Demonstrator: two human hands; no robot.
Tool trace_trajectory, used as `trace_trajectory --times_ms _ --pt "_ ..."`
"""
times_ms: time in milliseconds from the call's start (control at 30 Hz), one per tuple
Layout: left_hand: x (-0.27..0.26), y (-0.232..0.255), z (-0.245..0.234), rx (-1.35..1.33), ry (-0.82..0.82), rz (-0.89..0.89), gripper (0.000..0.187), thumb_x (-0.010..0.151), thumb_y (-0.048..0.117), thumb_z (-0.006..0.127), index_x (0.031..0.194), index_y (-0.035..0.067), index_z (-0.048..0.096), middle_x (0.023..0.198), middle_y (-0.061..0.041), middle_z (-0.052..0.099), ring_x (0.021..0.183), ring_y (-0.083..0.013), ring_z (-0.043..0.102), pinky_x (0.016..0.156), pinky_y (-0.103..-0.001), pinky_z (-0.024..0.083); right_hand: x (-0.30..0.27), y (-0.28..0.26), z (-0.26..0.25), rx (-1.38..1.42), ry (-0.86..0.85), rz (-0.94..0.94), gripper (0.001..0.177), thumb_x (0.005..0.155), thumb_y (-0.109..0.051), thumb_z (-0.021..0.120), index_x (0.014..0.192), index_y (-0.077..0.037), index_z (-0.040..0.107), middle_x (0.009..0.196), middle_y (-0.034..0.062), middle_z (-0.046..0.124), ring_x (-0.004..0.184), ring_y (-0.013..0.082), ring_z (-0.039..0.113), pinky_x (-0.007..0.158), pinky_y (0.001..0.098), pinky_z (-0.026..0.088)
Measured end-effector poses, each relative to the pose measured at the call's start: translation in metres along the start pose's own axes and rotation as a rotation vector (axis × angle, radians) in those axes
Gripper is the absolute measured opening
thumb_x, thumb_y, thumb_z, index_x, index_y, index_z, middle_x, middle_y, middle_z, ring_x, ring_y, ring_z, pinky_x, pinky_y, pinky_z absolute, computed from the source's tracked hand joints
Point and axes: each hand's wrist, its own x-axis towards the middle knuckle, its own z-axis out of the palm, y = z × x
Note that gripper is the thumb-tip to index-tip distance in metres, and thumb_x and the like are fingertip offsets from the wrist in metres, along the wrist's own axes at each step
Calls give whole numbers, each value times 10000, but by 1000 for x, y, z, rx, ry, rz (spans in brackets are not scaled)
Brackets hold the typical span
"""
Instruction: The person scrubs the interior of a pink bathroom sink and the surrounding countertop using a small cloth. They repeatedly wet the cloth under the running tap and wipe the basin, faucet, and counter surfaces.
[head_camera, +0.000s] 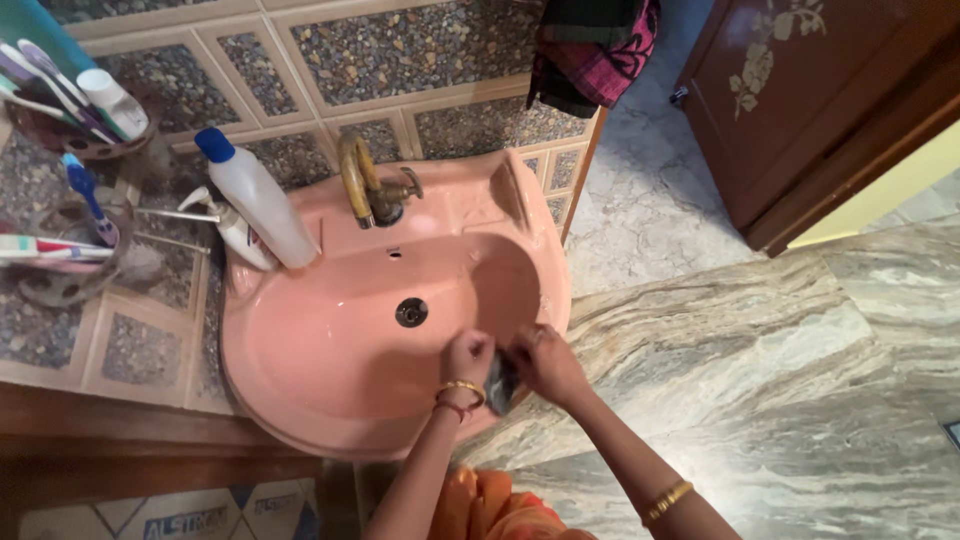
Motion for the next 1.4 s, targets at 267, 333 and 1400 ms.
trace_trajectory --times_ms 267,333,1400 --pt "12 37 11 -103 -93 72 243 857 95 699 1092 37 697 931 -143 743 841 -263 732 745 -370 594 46 22 2 -153 365 188 101 996 -167 581 1045 -80 591 933 210 673 770 450 661 670 552 523" --pt "13 44 10 65 -42 294 315 806 62 701 1118 18 681 1003 -197 725 897 -351 715 784 -421 583 51 32 6 -200 176 325 148 973 -195 602 1061 -76 612 929 214 681 721 458 669 606 568 518" --pt "214 76 -43 766 72 445 648 989 471 519 1410 -20 565 1433 -211 583 1287 -370 522 1200 -562 273 173 69 -1 -133 115 -105 1065 682 -107 789 1556 33 197 1646 244 185 1523 449 170 1220 481 248"
